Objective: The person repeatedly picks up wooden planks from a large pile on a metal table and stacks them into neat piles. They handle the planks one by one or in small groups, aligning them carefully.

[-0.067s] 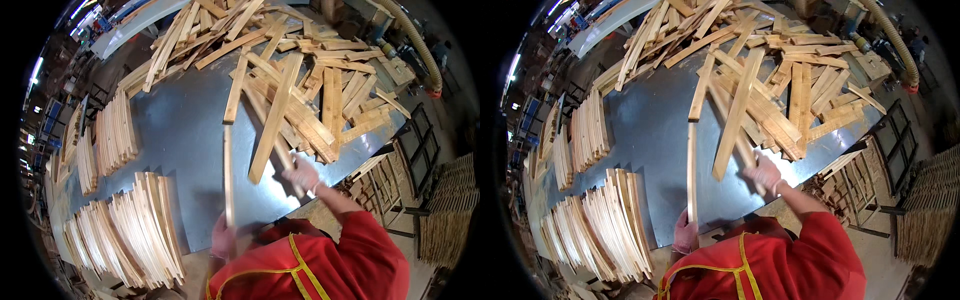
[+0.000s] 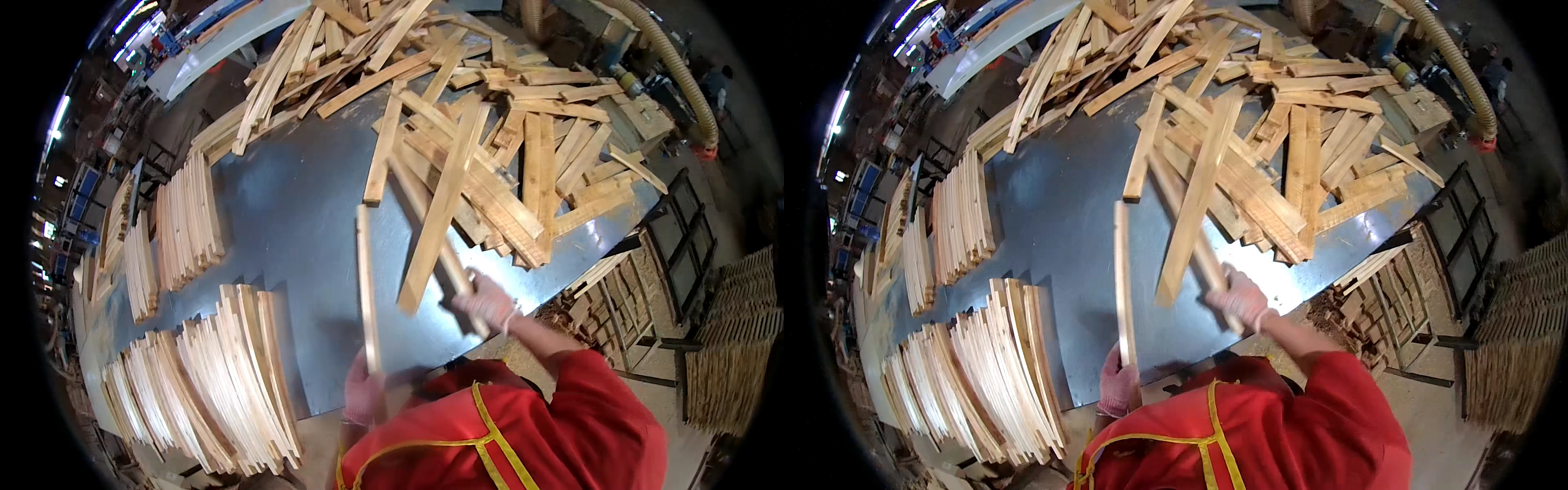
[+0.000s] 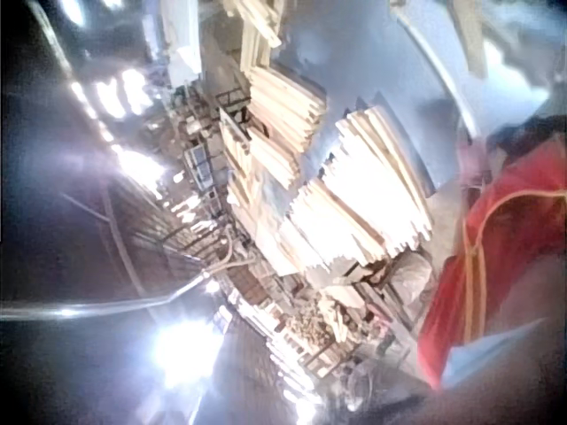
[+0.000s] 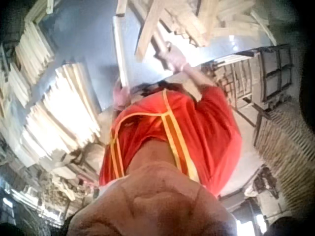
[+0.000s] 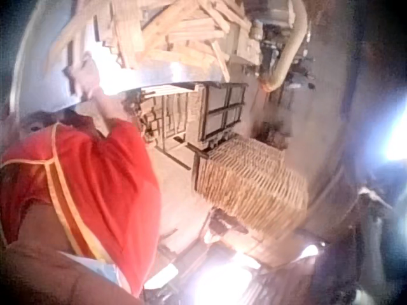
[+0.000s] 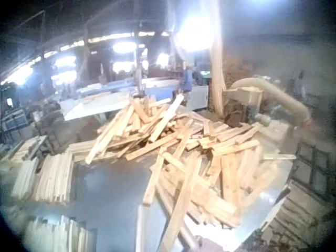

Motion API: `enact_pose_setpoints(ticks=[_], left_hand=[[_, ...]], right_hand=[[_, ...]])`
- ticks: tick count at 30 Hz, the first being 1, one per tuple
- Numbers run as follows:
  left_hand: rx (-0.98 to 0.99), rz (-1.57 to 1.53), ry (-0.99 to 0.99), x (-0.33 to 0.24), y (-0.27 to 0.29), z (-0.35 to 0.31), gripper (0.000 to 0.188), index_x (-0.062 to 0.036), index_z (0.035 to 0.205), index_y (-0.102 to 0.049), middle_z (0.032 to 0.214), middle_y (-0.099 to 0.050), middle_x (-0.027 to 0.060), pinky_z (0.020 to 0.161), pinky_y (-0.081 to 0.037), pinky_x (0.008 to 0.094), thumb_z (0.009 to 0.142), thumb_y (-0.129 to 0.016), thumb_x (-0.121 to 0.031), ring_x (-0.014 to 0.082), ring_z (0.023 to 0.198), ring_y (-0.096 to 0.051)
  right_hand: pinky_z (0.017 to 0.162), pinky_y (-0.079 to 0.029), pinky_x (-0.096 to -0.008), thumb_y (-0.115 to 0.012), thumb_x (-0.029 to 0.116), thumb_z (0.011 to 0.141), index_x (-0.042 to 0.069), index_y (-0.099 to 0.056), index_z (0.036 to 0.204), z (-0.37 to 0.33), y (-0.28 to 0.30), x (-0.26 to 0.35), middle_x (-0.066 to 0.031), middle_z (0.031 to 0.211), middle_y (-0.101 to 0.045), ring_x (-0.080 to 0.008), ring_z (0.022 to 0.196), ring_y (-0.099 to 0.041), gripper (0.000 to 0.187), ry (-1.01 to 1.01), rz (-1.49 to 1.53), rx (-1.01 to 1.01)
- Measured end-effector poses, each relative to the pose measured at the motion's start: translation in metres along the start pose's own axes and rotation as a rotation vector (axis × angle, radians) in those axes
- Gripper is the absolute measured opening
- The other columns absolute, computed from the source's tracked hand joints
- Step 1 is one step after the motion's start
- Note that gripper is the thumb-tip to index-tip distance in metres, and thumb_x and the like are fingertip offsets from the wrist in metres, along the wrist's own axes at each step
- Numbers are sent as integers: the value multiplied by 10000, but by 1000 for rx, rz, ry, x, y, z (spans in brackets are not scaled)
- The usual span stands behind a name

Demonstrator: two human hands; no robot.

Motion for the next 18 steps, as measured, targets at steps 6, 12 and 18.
enact_pose_setpoints(ticks=[6,12,18], left_hand=[[-40,281,-359,-29,-10,-11,627,-42,1558,-505,1268,-680,129,889,-541,357,939,-605,-53,227,1069,-656],[320,891,-614,-71,-86,-25,663,-49,1374,-588,1196,-646,218,974,-521,509,789,-811,-268,426,1130,-636],[-203,1153,-875,-49,-22,34,735,-57,1311,-591,1241,-624,183,957,-527,496,672,-871,-286,389,1147,-625]], right_hand=[[1053,-516,-451,-740,460,916,18,-490,1482,-77,-83,7,-236,1207,-667,-367,1170,-656,761,145,-228,129],[849,-549,-336,-709,256,974,29,-595,1250,-103,-123,19,-70,988,-636,-180,915,-621,375,52,575,75],[814,-553,-381,-644,374,1004,41,-674,1153,-125,-10,-21,-117,1010,-705,-203,905,-652,366,2,498,-463]])
Point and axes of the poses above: each hand's wrist, its own z-axis towards the middle knuckle, its own y-axis out of the back of the hand, x = y × z, the point moved 8 cm from there along z, towards the middle knuckle
